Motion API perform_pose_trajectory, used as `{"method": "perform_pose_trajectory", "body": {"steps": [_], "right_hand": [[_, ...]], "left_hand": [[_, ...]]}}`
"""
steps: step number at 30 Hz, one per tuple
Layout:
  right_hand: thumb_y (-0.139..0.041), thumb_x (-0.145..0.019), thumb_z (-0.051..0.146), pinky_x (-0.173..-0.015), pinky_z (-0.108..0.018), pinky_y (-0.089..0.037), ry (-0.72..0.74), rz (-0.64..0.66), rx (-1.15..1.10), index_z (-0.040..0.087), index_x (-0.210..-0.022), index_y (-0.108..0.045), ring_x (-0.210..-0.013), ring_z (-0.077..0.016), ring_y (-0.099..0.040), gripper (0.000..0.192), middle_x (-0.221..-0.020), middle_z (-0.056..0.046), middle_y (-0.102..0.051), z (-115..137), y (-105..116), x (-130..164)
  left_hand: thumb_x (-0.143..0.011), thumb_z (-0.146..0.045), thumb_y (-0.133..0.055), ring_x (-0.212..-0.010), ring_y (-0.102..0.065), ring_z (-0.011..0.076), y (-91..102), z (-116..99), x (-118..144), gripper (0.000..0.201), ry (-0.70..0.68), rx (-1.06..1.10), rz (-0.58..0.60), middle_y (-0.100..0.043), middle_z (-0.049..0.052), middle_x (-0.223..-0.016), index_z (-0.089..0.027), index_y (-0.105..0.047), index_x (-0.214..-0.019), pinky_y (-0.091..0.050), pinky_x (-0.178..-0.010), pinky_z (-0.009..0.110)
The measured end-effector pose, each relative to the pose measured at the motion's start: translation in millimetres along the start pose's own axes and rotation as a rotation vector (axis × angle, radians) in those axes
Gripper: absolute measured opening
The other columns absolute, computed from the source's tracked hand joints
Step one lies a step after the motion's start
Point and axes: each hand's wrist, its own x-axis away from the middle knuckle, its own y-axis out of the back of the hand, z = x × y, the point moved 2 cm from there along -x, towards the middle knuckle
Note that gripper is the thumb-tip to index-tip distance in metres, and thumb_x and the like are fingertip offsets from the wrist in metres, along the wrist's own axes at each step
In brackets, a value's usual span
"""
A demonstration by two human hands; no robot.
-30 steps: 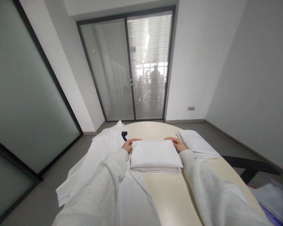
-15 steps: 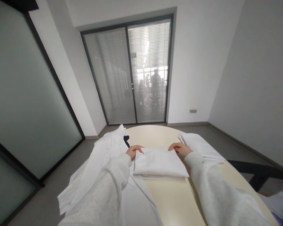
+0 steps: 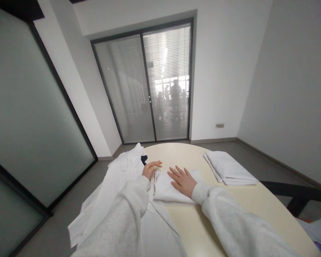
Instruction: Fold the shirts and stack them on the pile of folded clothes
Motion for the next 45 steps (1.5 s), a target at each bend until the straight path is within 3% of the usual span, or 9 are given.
{"method": "perform_pose_trajectory", "body": {"steps": [3,8,11,20,25,30,33,37,45], "right_hand": [[-0.024,-0.089,0.048,-0.102,-0.060,-0.010,0.016,-0.011,0.027,0.032,-0.140,-0.023,-0.134,-0.0291,-0.012,0.053,-0.147,-0.001,-0.018,-4,0,0],[-0.025,-0.089,0.049,-0.103,-0.059,-0.010,0.066,0.001,0.021,0.031,-0.140,-0.022,-0.135,-0.0276,-0.011,0.054,-0.147,-0.001,-0.021,-8,1,-3],[-0.027,-0.088,0.052,-0.104,-0.058,-0.008,0.087,0.026,0.002,0.034,-0.140,-0.020,-0.135,-0.0268,-0.011,0.055,-0.147,0.000,-0.021,-15,-1,-3],[-0.023,-0.080,0.068,-0.099,-0.065,0.001,-0.189,0.072,0.054,0.024,-0.141,-0.022,-0.134,-0.0349,-0.008,0.075,-0.148,-0.009,-0.013,-9,6,1],[-0.018,-0.080,0.070,-0.101,-0.061,-0.002,-0.136,0.065,0.048,0.017,-0.141,-0.022,-0.135,-0.0316,-0.006,0.081,-0.148,-0.012,-0.011,-2,4,0],[-0.017,-0.080,0.069,-0.102,-0.059,-0.003,-0.104,0.026,0.055,0.016,-0.142,-0.020,-0.135,-0.0310,-0.006,0.081,-0.148,-0.011,-0.010,-6,-5,-3],[-0.019,-0.081,0.067,-0.104,-0.057,-0.003,-0.114,-0.003,0.061,0.015,-0.142,-0.019,-0.135,-0.0295,-0.007,0.081,-0.148,-0.012,-0.009,-8,-8,-3],[-0.025,-0.080,0.066,-0.105,-0.054,-0.001,-0.134,0.007,0.055,0.012,-0.142,-0.019,-0.136,-0.0282,-0.006,0.082,-0.148,-0.013,-0.005,-8,-8,-5],[-0.034,-0.070,0.074,-0.104,-0.057,0.000,-0.213,0.166,-0.058,0.010,-0.143,-0.010,-0.135,-0.0322,-0.001,0.100,-0.147,-0.015,-0.005,-3,4,-1]], "left_hand": [[-0.080,-0.021,-0.038,-0.119,-0.046,0.0197,-13.2,-18,1,0.034,-0.091,-0.247,0.069,-0.059,0.007,-0.119,-0.017,-0.065,-0.100,-0.029,-0.104,0.039],[-0.086,-0.049,-0.038,-0.131,-0.027,0.0221,-34.9,-17,11,0.056,-0.116,-0.796,0.579,-0.029,0.006,-0.144,-0.025,-0.033,-0.136,-0.017,-0.107,0.049],[-0.083,-0.059,-0.035,-0.134,-0.018,0.0254,-29.8,-7,15,0.069,-0.035,-0.905,0.713,-0.016,0.006,-0.148,-0.028,-0.015,-0.141,-0.016,-0.104,0.055],[-0.076,-0.062,-0.046,-0.134,-0.013,0.0316,-23.0,9,14,0.073,0.041,-0.827,0.595,-0.022,0.009,-0.146,-0.030,-0.024,-0.139,0.001,-0.100,0.063],[-0.073,-0.055,-0.055,-0.134,-0.018,0.0293,-20.4,10,10,0.067,0.058,-0.715,0.536,-0.032,0.008,-0.142,-0.030,-0.038,-0.132,0.001,-0.102,0.060],[-0.084,-0.042,-0.046,-0.130,-0.030,0.0220,-26.4,-18,4,0.041,-0.055,-0.565,0.394,-0.045,0.008,-0.134,-0.025,-0.053,-0.120,-0.011,-0.108,0.047],[-0.084,-0.049,-0.042,-0.132,-0.025,0.0226,-42.4,-29,12,0.056,-0.111,-0.534,0.522,-0.033,0.009,-0.141,-0.021,-0.041,-0.133,-0.015,-0.108,0.045],[-0.071,-0.063,-0.053,-0.135,-0.013,0.0289,-58.6,-26,26,0.093,-0.173,-0.684,0.661,-0.009,0.010,-0.148,-0.022,-0.011,-0.143,-0.003,-0.106,0.054],[-0.071,-0.064,-0.052,-0.136,-0.011,0.0260,-51.5,-10,24,0.094,-0.183,-0.737,0.653,-0.014,0.011,-0.148,-0.019,-0.011,-0.143,-0.003,-0.109,0.044]]}}
